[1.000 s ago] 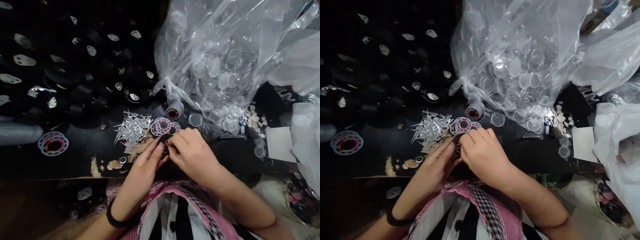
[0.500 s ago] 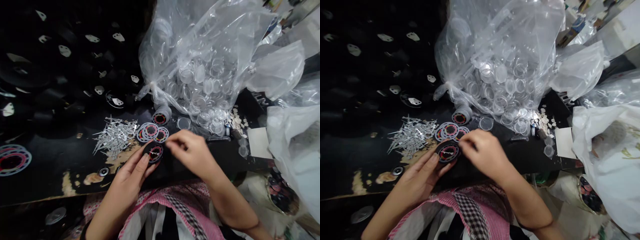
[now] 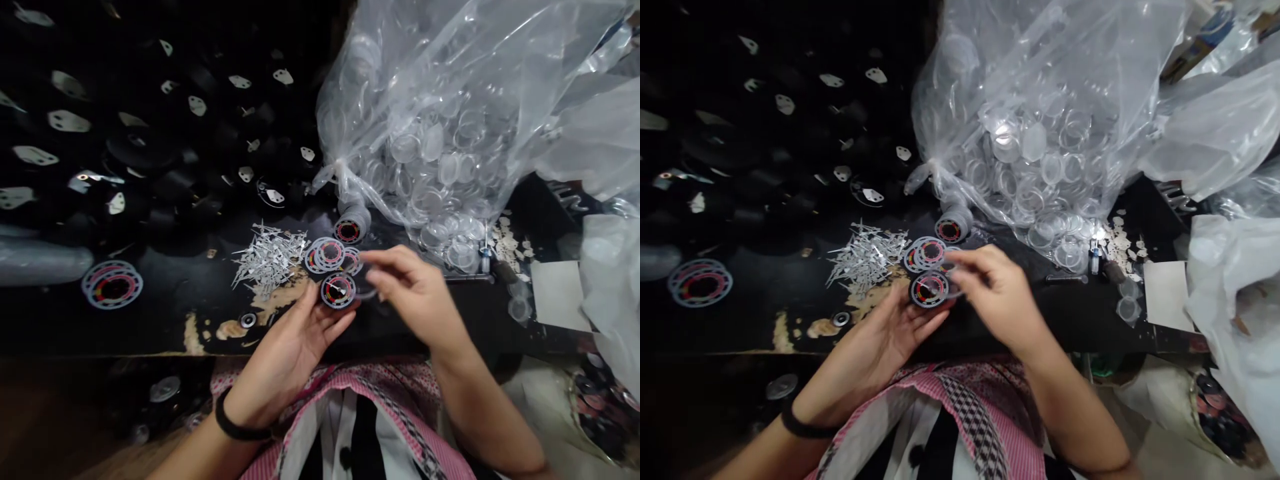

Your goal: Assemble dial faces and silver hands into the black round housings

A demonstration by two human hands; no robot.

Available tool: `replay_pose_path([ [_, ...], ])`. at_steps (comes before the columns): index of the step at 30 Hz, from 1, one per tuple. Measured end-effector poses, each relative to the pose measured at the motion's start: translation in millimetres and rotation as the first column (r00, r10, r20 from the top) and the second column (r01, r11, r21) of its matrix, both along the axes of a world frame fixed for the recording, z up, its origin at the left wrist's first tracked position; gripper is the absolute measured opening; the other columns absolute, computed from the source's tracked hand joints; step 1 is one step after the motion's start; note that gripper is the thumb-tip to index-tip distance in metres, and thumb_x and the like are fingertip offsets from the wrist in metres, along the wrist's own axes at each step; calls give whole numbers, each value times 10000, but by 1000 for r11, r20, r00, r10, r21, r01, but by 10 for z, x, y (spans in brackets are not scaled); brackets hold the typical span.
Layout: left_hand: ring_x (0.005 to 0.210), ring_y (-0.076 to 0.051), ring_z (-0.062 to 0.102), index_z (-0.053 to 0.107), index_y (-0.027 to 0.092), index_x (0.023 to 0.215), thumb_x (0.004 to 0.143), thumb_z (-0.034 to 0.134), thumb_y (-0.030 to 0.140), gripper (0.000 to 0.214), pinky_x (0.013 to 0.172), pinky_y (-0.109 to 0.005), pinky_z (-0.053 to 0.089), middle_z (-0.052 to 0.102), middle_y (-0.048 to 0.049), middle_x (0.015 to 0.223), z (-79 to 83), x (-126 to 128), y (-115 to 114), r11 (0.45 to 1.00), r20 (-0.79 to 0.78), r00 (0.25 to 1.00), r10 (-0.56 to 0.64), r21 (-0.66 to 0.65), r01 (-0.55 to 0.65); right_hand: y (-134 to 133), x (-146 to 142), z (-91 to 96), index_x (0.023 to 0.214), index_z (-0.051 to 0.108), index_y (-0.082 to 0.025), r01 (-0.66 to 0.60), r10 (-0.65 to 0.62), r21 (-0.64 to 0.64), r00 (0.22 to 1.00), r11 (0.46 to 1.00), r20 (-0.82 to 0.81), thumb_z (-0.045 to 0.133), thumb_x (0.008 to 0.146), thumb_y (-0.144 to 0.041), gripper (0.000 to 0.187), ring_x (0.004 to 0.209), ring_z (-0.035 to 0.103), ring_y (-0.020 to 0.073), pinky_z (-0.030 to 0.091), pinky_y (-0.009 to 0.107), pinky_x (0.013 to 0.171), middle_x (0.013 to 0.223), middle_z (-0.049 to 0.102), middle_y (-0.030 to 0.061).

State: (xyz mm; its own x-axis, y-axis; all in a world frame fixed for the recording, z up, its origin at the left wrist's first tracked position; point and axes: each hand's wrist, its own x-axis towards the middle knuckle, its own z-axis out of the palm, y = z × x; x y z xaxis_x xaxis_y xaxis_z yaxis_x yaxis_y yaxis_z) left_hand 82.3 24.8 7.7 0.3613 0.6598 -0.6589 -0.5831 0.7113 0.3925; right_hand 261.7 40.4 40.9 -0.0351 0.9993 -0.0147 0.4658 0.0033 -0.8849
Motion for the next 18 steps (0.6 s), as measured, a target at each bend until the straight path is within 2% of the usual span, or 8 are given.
replay_pose_path([
  [3, 1069, -217, 713, 758, 239, 1048, 849, 706, 474, 313, 911, -326, 588, 761, -56, 1169, -8, 13, -7, 994, -82, 997, 16, 108, -8, -98, -219, 21, 1154, 712, -219, -126, 119, 97, 990, 987, 76, 583, 938, -158, 258, 996, 623, 142, 517, 294, 914, 1048, 611, 45],
  [6, 1206, -261, 649, 738, 275, 1143, 807, 762, 410, 363, 975, -361, 557, 695, -46, 1322, -3, -14, -39, 963, -231, 973, -20, 255, 81, -100, -298, 20, 1126, 712, -225, -121, 105, 102, 984, 987, 146, 581, 959, -212, 212, 1026, 605, 147, 503, 295, 916, 1081, 579, 52],
  [8, 1283, -286, 596, 718, 277, 1202, 802, 763, 395, 420, 1050, -391, 503, 680, -50, 1350, 25, -29, -78, 932, -344, 938, -44, 323, 163, -71, -314, 28, 1016, 697, -208, -83, 70, 80, 985, 993, 156, 553, 985, -314, 182, 945, 610, 147, 497, 290, 848, 988, 603, 37],
  [10, 1316, -288, 569, 716, 270, 1217, 807, 755, 368, 424, 1100, -388, 451, 691, -50, 1335, 71, -14, -114, 907, -425, 905, -23, 372, 198, -42, -347, 30, 859, 631, -192, -62, 40, 90, 974, 994, 223, 457, 1022, -387, 308, 793, 584, 143, 459, 285, 739, 825, 599, 16],
  [12, 1294, -286, 590, 738, 267, 1181, 811, 745, 341, 377, 1110, -378, 436, 719, -48, 1286, 123, 31, -120, 896, -449, 893, 16, 404, 187, -21, -404, 13, 749, 544, -199, -63, 14, 149, 950, 987, 311, 349, 1051, -378, 401, 683, 523, 138, 398, 290, 673, 707, 560, 3],
  [15, 1252, -295, 622, 761, 275, 1127, 788, 762, 324, 343, 1085, -383, 462, 741, -45, 1237, 163, 62, -66, 896, -475, 879, 41, 407, 178, 2, -502, -37, 703, 497, -207, -54, -32, 236, 938, 970, 346, 276, 1060, -352, 445, 656, 498, 137, 368, 295, 674, 670, 545, 8],
  [16, 1253, -297, 620, 763, 280, 1120, 779, 769, 328, 344, 1081, -385, 466, 742, -44, 1235, 156, 26, -53, 895, -493, 869, 33, 401, 194, 10, -525, -51, 700, 500, -206, -58, -22, 228, 943, 972, 332, 280, 1060, -366, 451, 660, 507, 135, 371, 293, 682, 669, 553, 8],
  [18, 1258, -301, 615, 767, 290, 1112, 774, 769, 355, 344, 1080, -391, 468, 743, -47, 1230, 106, -169, -97, 891, -558, 830, 7, 380, 248, 30, -541, -61, 716, 533, -203, -128, 85, 147, 960, 981, 266, 317, 1057, -400, 448, 675, 545, 127, 386, 282, 704, 683, 592, -3],
])
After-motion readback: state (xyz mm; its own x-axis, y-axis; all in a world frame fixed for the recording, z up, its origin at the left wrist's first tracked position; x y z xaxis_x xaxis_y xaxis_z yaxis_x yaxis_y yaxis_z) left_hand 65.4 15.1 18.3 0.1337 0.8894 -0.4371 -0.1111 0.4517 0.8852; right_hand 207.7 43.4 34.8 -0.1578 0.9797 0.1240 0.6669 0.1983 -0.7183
